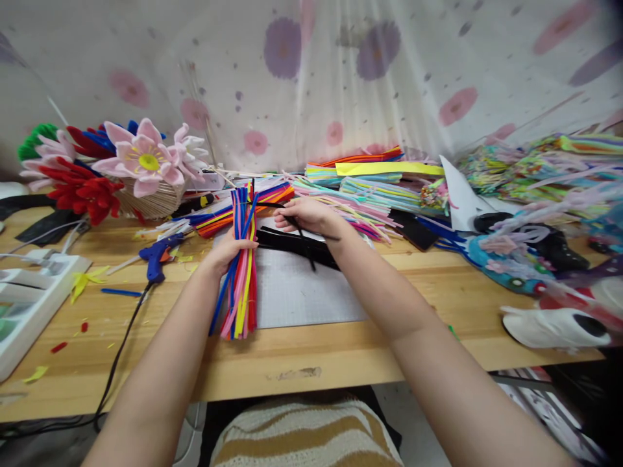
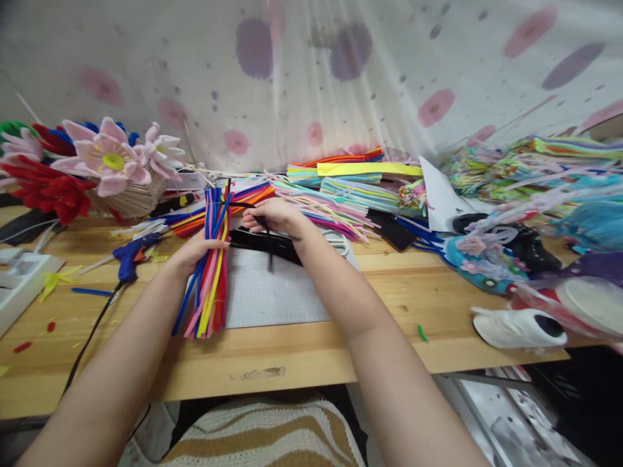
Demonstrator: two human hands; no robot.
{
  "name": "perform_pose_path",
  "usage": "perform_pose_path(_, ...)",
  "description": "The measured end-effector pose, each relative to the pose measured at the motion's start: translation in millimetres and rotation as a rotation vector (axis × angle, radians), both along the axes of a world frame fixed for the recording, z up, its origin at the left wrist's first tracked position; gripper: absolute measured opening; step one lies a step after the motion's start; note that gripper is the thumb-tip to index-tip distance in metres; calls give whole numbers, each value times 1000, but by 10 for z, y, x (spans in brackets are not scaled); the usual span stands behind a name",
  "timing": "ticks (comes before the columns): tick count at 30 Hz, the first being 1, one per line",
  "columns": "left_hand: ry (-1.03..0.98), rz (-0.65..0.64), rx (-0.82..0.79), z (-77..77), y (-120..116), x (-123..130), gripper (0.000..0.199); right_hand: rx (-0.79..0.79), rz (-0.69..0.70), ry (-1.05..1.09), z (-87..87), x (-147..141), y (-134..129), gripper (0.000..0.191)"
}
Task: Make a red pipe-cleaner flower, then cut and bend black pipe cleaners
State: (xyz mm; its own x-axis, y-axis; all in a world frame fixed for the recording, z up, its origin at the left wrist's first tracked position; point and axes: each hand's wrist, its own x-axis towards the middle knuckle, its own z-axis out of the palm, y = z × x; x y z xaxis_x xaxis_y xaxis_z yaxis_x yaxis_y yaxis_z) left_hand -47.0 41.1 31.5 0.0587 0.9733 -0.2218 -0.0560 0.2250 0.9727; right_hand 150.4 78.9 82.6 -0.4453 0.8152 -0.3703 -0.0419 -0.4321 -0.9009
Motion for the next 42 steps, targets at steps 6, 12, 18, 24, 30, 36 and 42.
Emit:
perform_pose_path(6,-100,298,-19,58,153,-202,20,45,228,-232,26,486,-84,8)
perform_pose_path(12,-245,261,-129,108,171,-246,7,347,183,-678,-147,714,-164,11)
perform_pose_path(18,-375,196,-168,222,96,30,16,625,4,-690,-143,411,-245,43)
perform_pose_path(24,-309,91,-171,278,80,253,16,494,44,-227,-303,-254,-511,93)
perform_pose_path(30,-179,24,1,199,12,173,27,216,79,117,-425,-258,-405,55)
perform_pose_path(36,-157,-53,-37,155,-4,77,34,87,99,175,-517,-92,-311,44)
perform_pose_path(42,-175,-58,29,133,7,105,37,153,33,135,-543,-120,-321,38)
